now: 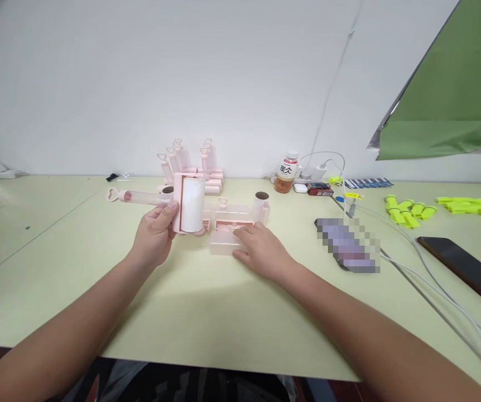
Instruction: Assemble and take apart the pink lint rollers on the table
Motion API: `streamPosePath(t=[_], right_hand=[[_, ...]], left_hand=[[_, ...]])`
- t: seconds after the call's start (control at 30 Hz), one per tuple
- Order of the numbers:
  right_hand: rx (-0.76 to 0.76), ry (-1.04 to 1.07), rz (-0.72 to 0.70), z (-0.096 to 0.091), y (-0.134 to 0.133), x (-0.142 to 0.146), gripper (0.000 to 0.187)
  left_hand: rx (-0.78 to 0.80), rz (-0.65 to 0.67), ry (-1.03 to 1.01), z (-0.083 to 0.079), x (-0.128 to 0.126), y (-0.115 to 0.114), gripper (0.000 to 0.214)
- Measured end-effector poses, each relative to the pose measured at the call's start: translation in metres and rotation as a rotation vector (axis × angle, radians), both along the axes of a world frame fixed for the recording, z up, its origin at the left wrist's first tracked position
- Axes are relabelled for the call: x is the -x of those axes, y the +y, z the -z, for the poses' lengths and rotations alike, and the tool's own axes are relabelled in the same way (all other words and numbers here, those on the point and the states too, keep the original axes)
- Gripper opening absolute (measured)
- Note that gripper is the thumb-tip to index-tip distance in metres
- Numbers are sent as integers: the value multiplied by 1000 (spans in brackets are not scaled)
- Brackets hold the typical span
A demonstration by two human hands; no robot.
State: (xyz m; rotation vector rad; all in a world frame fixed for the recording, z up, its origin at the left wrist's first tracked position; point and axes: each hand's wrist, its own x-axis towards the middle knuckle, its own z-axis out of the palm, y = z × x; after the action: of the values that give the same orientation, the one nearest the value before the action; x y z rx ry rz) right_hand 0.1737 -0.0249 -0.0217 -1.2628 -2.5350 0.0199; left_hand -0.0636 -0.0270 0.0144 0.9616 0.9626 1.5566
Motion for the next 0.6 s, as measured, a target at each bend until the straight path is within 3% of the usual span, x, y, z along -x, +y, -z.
streamPosePath(t=[0.47,0.6], right_hand=[[-58,31,15,4,6,0,40],[-55,265,17,-6,-10,4,45]], left_hand=[[65,19,185,6,-5,-5,46],[72,104,195,8,-13,-12,51]])
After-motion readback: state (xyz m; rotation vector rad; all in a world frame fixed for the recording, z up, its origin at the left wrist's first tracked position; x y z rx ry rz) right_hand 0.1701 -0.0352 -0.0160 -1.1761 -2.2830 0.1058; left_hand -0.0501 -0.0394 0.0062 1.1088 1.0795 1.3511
